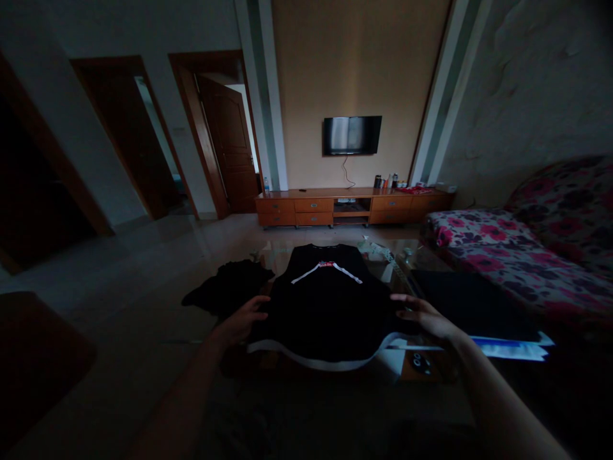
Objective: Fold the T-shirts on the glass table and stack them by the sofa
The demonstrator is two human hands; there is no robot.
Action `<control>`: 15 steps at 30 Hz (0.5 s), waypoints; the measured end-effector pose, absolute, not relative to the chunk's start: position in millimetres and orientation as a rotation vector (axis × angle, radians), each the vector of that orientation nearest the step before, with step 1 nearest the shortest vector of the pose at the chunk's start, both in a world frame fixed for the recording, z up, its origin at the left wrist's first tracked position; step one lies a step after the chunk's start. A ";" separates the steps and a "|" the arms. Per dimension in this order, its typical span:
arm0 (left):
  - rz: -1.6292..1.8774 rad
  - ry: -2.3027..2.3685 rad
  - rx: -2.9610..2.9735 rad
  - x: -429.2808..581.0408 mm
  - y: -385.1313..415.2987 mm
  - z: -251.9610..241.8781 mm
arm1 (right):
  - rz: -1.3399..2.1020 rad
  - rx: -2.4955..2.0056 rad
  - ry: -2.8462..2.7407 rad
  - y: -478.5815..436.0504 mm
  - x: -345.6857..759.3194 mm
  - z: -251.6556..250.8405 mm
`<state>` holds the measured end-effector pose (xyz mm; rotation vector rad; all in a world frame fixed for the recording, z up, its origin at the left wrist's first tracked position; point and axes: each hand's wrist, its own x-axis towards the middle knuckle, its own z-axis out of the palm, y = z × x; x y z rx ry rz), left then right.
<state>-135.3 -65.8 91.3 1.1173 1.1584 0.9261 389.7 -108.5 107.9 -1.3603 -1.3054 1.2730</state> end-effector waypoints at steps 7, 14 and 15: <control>0.799 1.069 1.272 -134.7 -67.7 94.3 | 1.208 -1.302 -1.309 -98.6 393.9 100.3; 0.671 1.269 1.205 -138.3 -64.1 80.3 | 1.296 -1.379 -1.265 -94.0 403.4 81.3; 0.678 1.261 1.180 -137.7 -65.1 81.1 | 1.316 -1.381 -1.252 -93.8 404.3 80.7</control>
